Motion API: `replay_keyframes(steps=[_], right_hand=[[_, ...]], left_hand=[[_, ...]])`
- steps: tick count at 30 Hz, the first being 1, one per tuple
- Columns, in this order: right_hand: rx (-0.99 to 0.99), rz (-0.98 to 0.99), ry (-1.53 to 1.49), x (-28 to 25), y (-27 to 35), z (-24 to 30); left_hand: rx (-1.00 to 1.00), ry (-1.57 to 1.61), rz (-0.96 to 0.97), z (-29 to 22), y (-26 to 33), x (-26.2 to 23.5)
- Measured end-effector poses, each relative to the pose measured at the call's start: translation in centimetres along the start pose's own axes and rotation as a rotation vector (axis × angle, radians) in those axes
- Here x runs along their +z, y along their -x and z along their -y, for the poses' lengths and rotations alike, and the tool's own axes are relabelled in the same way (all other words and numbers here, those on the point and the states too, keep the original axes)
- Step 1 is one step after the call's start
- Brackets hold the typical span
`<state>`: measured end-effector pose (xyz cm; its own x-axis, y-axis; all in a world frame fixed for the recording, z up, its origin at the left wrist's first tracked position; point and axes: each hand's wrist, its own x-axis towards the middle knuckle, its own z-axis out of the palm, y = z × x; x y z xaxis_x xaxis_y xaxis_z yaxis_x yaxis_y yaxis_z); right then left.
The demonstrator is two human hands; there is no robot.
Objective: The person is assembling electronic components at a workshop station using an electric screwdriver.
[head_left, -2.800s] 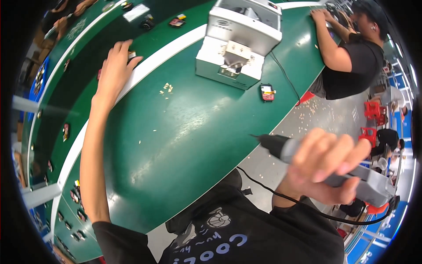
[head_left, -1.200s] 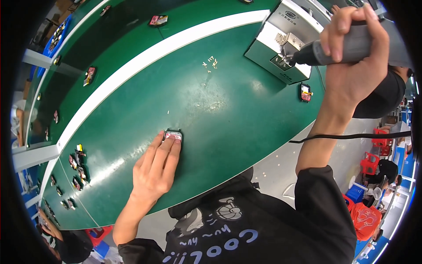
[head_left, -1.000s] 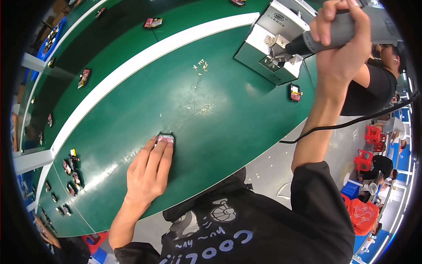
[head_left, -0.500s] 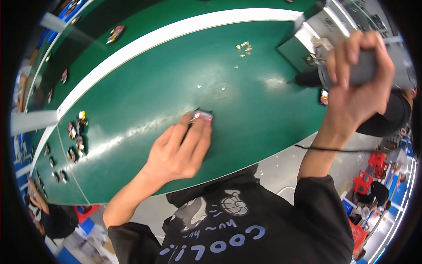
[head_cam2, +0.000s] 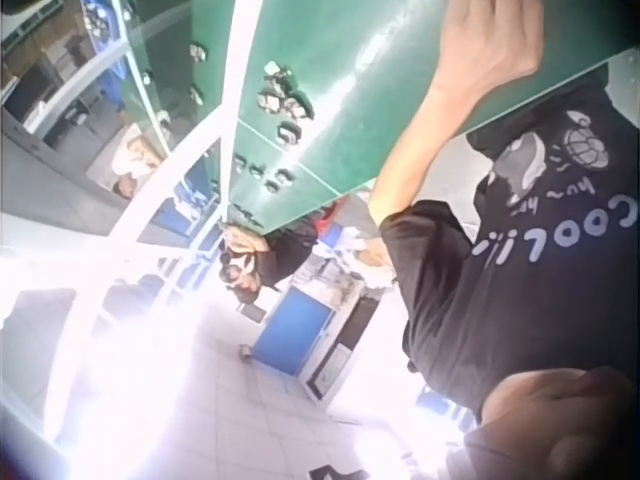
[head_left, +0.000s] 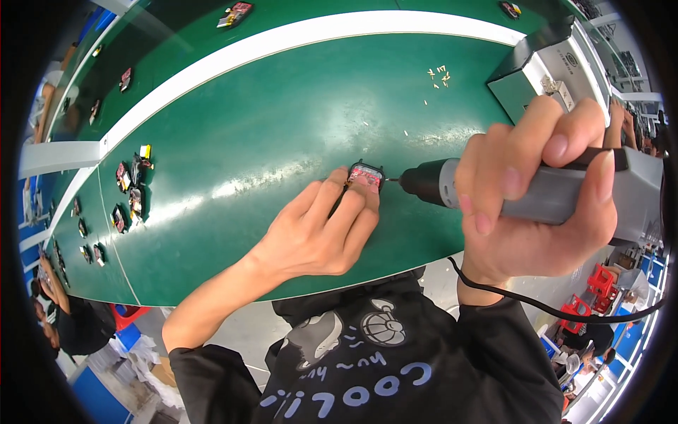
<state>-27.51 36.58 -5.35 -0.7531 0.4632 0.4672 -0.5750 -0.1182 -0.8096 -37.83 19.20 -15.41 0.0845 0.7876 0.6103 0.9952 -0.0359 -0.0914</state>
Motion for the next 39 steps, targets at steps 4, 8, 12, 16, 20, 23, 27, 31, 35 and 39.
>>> replay_keyframes(steps=[4, 8, 12, 16, 20, 23, 27, 31, 35, 39], right_hand=[[-0.029, 0.008, -0.015, 0.1, -0.1, 0.0], [-0.022, 0.0, -0.031, -0.2, 0.2, -0.4], [-0.013, -0.024, -0.02, -0.4, 0.5, -0.8], [-0.022, -0.02, -0.022, -0.8, 0.9, -1.3], [-0.033, -0.023, -0.022, -1.1, 1.0, -1.7], [-0.035, -0.03, 0.0, -1.2, 1.0, -2.0], [-0.026, -0.018, 0.01, -1.2, 0.8, -2.1], [-0.01, -0.01, 0.045, -1.2, 0.8, -2.4], [0.0, 0.01, 0.093, -1.2, 0.6, -2.6], [0.036, 0.017, 0.13, -0.9, 0.6, -2.8]], left_hand=[[-0.018, 0.079, 0.058, -0.2, -0.3, -0.2], [-0.015, 0.094, 0.092, -0.1, -0.3, -0.2], [-0.014, 0.083, 0.098, -0.3, -0.5, -0.1], [-0.006, 0.032, 0.073, -0.5, -0.8, 0.4], [0.021, 0.005, 0.062, -0.7, -0.8, 0.5], [-0.043, 0.05, 0.105, -1.0, -0.7, 0.2], [-0.063, 0.046, 0.111, -1.1, -0.8, 0.0], [-0.07, 0.047, 0.116, -1.1, -0.7, 0.1], [-0.032, -0.003, 0.077, -0.8, -0.9, 0.5], [-0.074, 0.019, 0.086, -1.0, -1.0, 0.5]])
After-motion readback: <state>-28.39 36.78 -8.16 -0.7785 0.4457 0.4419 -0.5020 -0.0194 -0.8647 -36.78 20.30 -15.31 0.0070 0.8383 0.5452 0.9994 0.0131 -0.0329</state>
